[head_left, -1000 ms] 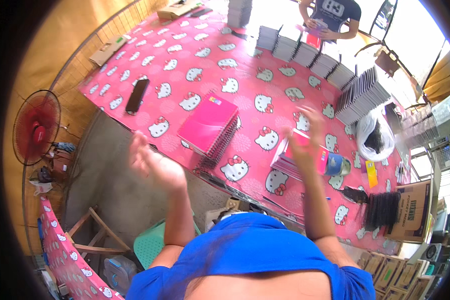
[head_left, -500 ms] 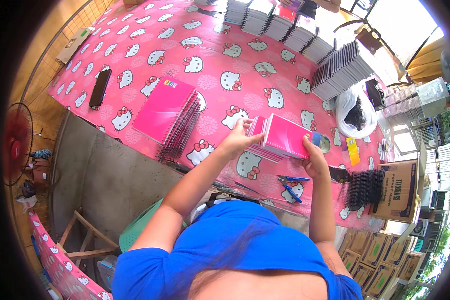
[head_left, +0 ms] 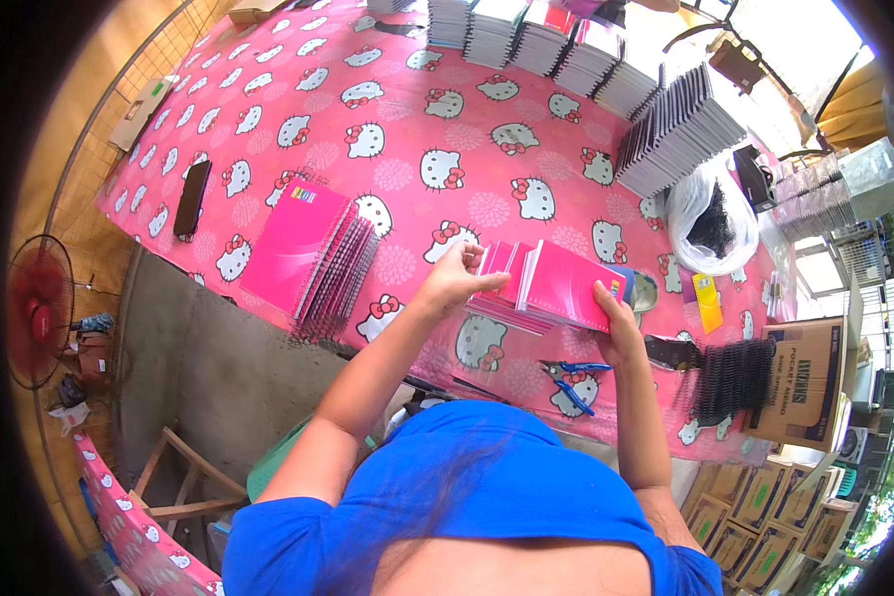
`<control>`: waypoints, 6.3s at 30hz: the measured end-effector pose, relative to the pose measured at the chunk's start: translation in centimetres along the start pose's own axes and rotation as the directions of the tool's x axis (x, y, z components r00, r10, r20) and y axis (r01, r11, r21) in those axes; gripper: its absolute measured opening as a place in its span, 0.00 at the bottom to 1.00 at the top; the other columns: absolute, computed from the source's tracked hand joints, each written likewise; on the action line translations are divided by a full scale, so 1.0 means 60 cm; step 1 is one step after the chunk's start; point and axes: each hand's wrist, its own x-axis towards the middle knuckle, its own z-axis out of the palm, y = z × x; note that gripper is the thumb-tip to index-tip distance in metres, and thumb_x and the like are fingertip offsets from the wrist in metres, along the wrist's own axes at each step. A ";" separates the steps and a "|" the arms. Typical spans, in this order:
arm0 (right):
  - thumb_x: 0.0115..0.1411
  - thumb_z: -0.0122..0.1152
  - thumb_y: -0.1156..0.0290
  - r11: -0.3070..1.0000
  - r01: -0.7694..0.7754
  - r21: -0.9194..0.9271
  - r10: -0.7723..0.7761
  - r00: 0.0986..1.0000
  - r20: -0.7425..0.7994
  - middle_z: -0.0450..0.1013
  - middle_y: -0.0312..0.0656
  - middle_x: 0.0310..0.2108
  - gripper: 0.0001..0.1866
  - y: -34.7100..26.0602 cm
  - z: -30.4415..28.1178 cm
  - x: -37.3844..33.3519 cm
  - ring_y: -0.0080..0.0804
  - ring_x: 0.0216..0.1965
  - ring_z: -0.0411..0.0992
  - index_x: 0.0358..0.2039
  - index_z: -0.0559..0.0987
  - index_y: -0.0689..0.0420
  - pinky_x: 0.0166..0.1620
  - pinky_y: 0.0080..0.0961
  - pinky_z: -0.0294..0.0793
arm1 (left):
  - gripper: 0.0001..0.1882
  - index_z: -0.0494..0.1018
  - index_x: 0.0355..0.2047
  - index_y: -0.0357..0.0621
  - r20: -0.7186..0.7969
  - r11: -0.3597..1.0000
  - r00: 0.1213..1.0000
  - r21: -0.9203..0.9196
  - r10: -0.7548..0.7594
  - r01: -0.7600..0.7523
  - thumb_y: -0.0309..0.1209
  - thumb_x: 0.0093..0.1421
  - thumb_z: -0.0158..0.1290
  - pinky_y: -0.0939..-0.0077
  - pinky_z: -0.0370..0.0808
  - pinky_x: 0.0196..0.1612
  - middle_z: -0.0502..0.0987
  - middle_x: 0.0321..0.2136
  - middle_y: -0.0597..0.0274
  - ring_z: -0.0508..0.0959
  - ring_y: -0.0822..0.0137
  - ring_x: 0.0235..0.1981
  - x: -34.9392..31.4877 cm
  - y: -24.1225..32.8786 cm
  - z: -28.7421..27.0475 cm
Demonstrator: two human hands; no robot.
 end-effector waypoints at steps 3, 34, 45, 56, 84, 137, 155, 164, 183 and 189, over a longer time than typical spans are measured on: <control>0.62 0.58 0.59 0.999 0.024 0.023 -0.025 0.999 0.030 0.76 0.41 0.37 0.20 0.004 -0.005 0.007 0.28 0.33 0.77 0.46 0.73 0.62 0.34 0.26 0.78 | 0.38 0.60 0.51 0.32 0.008 0.997 0.999 -0.046 -0.054 0.054 0.33 0.46 0.70 0.70 0.78 0.39 0.70 0.41 0.51 0.76 0.64 0.39 0.000 0.008 -0.006; 0.35 0.76 0.68 0.196 0.727 -0.658 -0.069 0.680 0.730 0.77 0.40 0.34 0.32 -0.295 0.048 -0.056 0.34 0.34 0.76 0.44 0.76 0.61 0.41 0.30 0.74 | 0.43 0.56 0.53 0.32 0.039 0.999 0.999 0.046 -0.013 0.012 0.35 0.45 0.71 0.69 0.75 0.42 0.70 0.42 0.50 0.75 0.64 0.43 -0.013 0.016 0.004; 0.33 0.71 0.66 -0.486 0.859 -0.162 0.790 0.511 0.338 0.75 0.39 0.41 0.28 -0.154 0.350 0.086 0.36 0.46 0.72 0.41 0.80 0.49 0.53 0.54 0.64 | 0.53 0.50 0.65 0.48 0.170 0.942 0.979 -0.298 -0.109 0.157 0.76 0.52 0.31 0.58 0.64 0.55 0.68 0.53 0.58 0.67 0.64 0.54 -0.024 -0.002 -0.023; 0.52 0.67 0.67 0.095 0.460 -0.883 -0.790 0.574 0.214 0.73 0.51 0.48 0.26 -0.205 -0.068 -0.028 0.46 0.49 0.71 0.51 0.73 0.60 0.52 0.35 0.68 | 0.32 0.58 0.62 0.45 -0.042 0.796 0.883 0.453 0.468 -0.401 0.39 0.60 0.54 0.61 0.53 0.64 0.57 0.63 0.49 0.58 0.54 0.64 -0.041 0.064 0.011; 0.52 0.65 0.80 0.833 0.446 -0.327 -0.348 0.882 0.316 0.76 0.38 0.27 0.40 -0.052 -0.041 -0.141 0.20 0.29 0.73 0.65 0.60 0.53 0.33 0.19 0.72 | 0.08 0.81 0.32 0.53 0.293 0.023 0.438 0.810 0.850 -0.587 0.32 0.50 0.62 0.44 0.51 0.56 0.80 0.32 0.72 0.74 0.63 0.47 -0.097 0.153 0.154; 0.55 0.62 0.67 0.001 0.613 -0.790 -0.779 0.495 0.384 0.71 0.43 0.31 0.08 -0.106 0.077 -0.101 0.43 0.31 0.73 0.33 0.75 0.56 0.32 0.37 0.72 | 0.11 0.81 0.29 0.54 0.198 0.218 0.484 0.707 0.852 -0.672 0.35 0.43 0.66 0.65 0.60 0.46 0.77 0.28 0.72 0.73 0.67 0.37 -0.082 0.133 0.156; 0.47 0.65 0.72 0.099 0.452 -0.887 -0.598 0.739 0.310 0.76 0.47 0.40 0.16 -0.117 -0.139 -0.008 0.47 0.45 0.73 0.39 0.78 0.58 0.46 0.35 0.73 | 0.13 0.81 0.29 0.46 0.233 0.206 0.468 0.674 0.852 -0.710 0.31 0.40 0.69 0.70 0.68 0.40 0.79 0.25 0.66 0.74 0.66 0.31 -0.091 0.148 0.140; 0.46 0.62 0.78 0.342 0.532 -0.775 -0.770 0.632 0.094 0.76 0.41 0.39 0.22 -0.094 -0.134 0.044 0.33 0.40 0.76 0.45 0.75 0.58 0.41 0.23 0.74 | 0.14 0.79 0.27 0.48 0.257 0.227 0.507 0.669 0.823 -0.707 0.36 0.40 0.68 0.62 0.63 0.47 0.78 0.27 0.68 0.74 0.63 0.37 -0.073 0.144 0.145; 0.38 0.62 0.79 0.352 0.525 -0.775 -0.429 0.826 0.365 0.76 0.37 0.29 0.21 -0.188 0.002 0.030 0.23 0.32 0.73 0.38 0.77 0.62 0.35 0.24 0.72 | 0.19 0.76 0.42 0.35 0.066 0.651 0.745 0.440 0.663 -0.618 0.23 0.48 0.65 0.74 0.77 0.40 0.78 0.40 0.57 0.79 0.65 0.38 -0.087 0.166 0.099; 0.39 0.62 0.79 0.091 0.519 -0.850 -0.454 0.781 0.428 0.75 0.36 0.27 0.21 -0.199 0.045 0.046 0.21 0.32 0.72 0.39 0.77 0.59 0.35 0.24 0.72 | 0.18 0.76 0.45 0.34 -0.027 0.828 0.838 -0.135 0.545 -0.544 0.14 0.52 0.58 0.82 0.78 0.40 0.80 0.36 0.57 0.80 0.73 0.35 -0.058 0.120 0.062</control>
